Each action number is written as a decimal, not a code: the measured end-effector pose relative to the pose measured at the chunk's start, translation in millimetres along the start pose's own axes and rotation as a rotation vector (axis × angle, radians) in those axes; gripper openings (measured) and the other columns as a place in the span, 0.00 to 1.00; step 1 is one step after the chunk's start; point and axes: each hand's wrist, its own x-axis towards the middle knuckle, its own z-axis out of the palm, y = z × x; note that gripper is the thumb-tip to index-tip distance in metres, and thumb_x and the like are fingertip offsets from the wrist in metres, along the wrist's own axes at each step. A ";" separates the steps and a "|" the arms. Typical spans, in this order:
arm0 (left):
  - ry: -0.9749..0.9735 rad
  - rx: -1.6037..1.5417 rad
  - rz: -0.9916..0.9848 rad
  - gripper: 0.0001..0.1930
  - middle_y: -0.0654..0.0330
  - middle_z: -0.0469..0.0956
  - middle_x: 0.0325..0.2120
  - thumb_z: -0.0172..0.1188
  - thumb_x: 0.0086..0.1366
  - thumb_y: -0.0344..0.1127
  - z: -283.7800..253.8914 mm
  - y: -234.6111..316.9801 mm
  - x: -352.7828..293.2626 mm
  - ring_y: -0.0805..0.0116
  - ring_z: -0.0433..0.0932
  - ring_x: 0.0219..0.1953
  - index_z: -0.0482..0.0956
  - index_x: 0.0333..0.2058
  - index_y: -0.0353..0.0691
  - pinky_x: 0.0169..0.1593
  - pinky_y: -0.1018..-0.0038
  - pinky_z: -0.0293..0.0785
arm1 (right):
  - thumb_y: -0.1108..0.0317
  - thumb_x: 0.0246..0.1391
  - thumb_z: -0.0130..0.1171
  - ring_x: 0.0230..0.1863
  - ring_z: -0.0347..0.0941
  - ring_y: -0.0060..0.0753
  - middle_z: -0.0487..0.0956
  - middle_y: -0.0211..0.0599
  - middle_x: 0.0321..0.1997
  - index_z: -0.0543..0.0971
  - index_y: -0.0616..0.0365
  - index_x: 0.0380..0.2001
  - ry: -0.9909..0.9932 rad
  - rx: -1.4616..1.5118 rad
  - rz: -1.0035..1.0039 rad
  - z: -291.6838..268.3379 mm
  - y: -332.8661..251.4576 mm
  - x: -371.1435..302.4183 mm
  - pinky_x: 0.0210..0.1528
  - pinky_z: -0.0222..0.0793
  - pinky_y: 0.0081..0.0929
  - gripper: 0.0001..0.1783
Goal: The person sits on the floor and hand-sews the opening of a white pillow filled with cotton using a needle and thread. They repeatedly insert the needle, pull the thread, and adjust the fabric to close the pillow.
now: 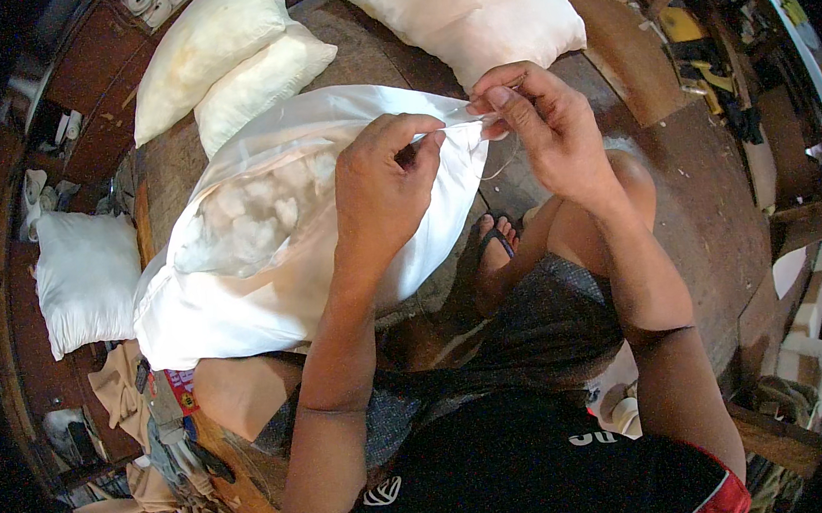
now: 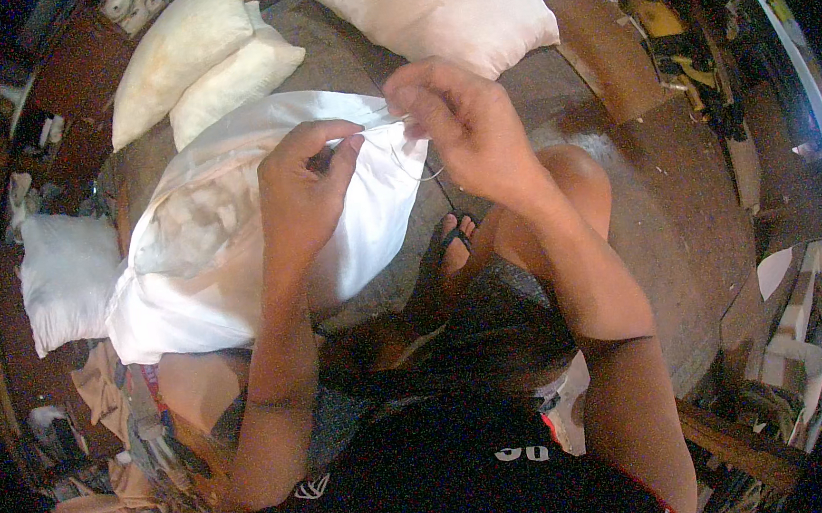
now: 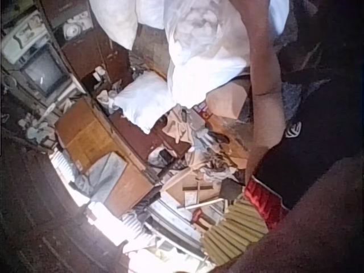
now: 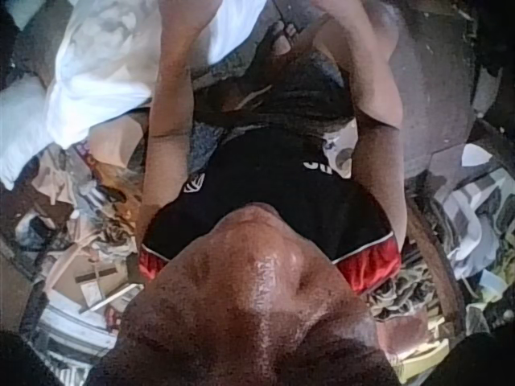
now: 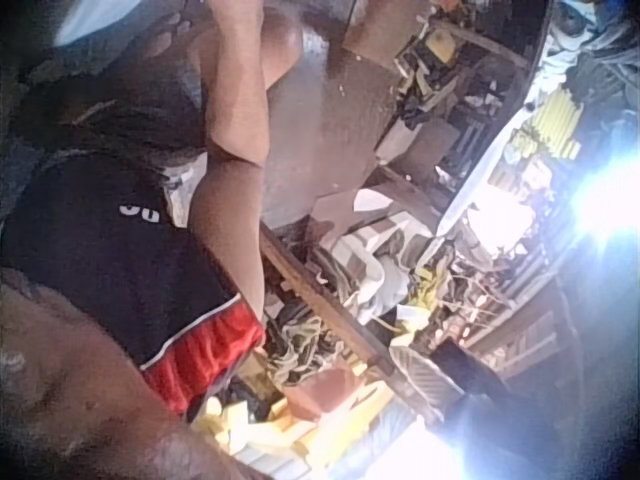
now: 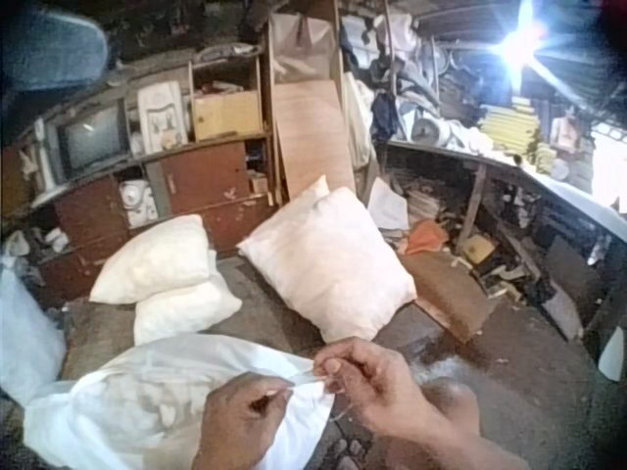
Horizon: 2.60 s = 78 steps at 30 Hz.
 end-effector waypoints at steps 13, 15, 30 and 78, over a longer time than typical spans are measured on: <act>0.001 -0.004 0.059 0.04 0.54 0.83 0.30 0.66 0.62 0.28 -0.3 -6.6 2.8 0.63 0.80 0.27 0.84 0.37 0.37 0.33 0.70 0.75 | 0.70 0.72 0.51 0.43 0.76 0.22 0.82 0.33 0.42 0.79 0.64 0.46 -0.130 0.026 0.031 -7.7 1.4 -0.6 0.49 0.73 0.23 0.11; -0.012 0.000 0.024 0.05 0.56 0.84 0.32 0.66 0.63 0.28 -1.8 -5.7 2.6 0.67 0.79 0.28 0.84 0.38 0.37 0.35 0.73 0.74 | 0.69 0.72 0.52 0.45 0.77 0.23 0.83 0.34 0.43 0.79 0.64 0.47 -0.145 0.011 0.023 -10.1 2.9 -0.1 0.51 0.73 0.23 0.11; -0.044 -0.040 -0.055 0.04 0.56 0.82 0.30 0.65 0.61 0.27 -2.0 -3.0 2.2 0.65 0.79 0.26 0.83 0.36 0.37 0.34 0.71 0.75 | 0.69 0.71 0.53 0.43 0.77 0.22 0.82 0.33 0.42 0.80 0.66 0.47 -0.115 0.044 0.035 -9.5 2.8 -0.8 0.49 0.74 0.23 0.11; 0.237 -0.032 -0.100 0.06 0.60 0.85 0.31 0.67 0.64 0.32 10.6 -13.6 0.4 0.76 0.79 0.31 0.85 0.37 0.37 0.39 0.77 0.74 | 0.70 0.58 0.66 0.38 0.78 0.22 0.85 0.37 0.35 0.86 0.63 0.45 -0.081 -0.250 0.116 -15.4 -26.1 -14.3 0.39 0.74 0.26 0.13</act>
